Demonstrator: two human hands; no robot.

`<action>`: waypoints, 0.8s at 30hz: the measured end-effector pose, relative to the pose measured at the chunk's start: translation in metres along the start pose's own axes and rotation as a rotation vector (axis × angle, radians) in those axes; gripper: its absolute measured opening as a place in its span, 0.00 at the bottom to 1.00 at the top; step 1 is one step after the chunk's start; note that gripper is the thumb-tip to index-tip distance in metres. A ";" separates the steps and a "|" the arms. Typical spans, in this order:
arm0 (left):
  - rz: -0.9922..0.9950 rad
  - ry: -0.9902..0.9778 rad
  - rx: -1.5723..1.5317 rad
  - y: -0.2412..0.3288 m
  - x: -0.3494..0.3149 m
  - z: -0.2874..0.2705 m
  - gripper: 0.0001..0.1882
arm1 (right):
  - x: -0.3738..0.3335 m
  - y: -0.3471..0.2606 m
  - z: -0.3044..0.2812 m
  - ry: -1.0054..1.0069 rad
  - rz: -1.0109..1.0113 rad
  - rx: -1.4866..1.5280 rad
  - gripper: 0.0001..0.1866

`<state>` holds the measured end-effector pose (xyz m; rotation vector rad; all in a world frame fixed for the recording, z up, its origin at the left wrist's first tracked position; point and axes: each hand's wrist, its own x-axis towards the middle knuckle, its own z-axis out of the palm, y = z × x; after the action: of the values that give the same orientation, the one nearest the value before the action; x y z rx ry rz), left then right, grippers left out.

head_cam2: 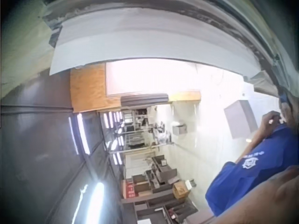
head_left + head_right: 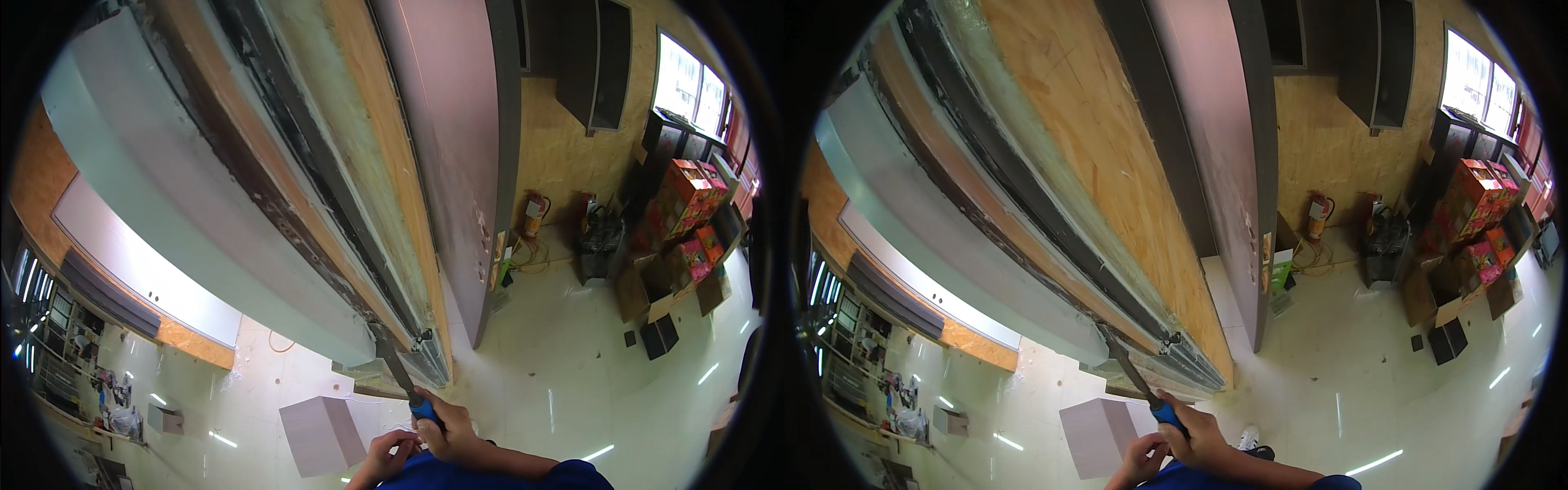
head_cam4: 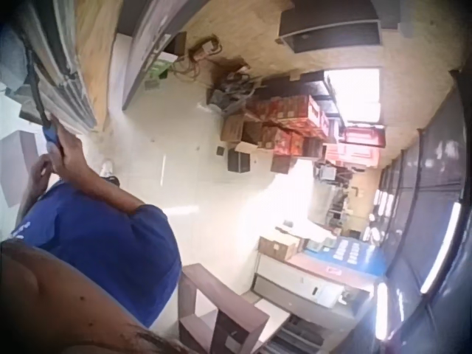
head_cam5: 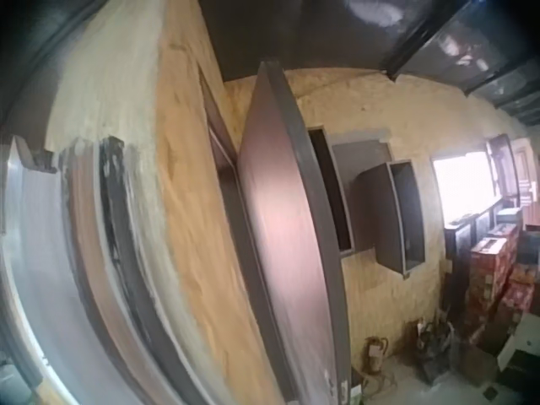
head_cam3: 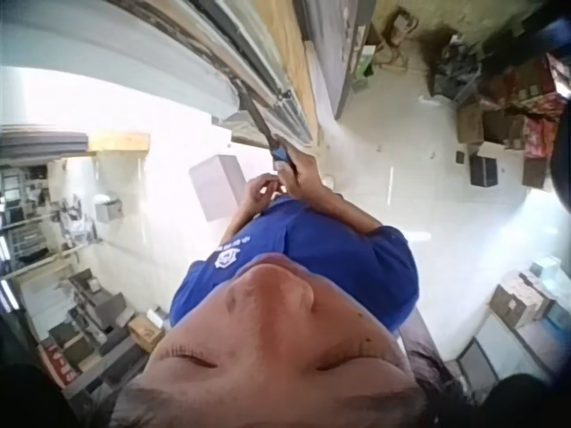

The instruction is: The person uses a blue-handled scraper to remove adhesive residue from the edge of a large panel. They repeatedly scrape along the seam and wipe away residue with their hand.

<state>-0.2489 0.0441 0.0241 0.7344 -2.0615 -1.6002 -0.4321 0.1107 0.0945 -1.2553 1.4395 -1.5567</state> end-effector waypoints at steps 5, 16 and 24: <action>0.003 -0.034 0.056 -0.011 -0.001 -0.001 0.04 | -0.004 0.008 0.011 -0.001 0.057 0.104 0.29; -0.037 0.021 -0.115 -0.023 -0.010 -0.012 0.07 | 0.005 0.017 0.018 0.014 -0.035 0.098 0.29; -0.202 0.016 -0.057 -0.010 -0.012 -0.017 0.10 | 0.004 0.008 0.021 0.085 -0.044 0.042 0.30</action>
<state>-0.2278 0.0372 0.0183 0.9570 -1.9743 -1.7467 -0.4149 0.0985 0.0865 -1.2170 1.4330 -1.6789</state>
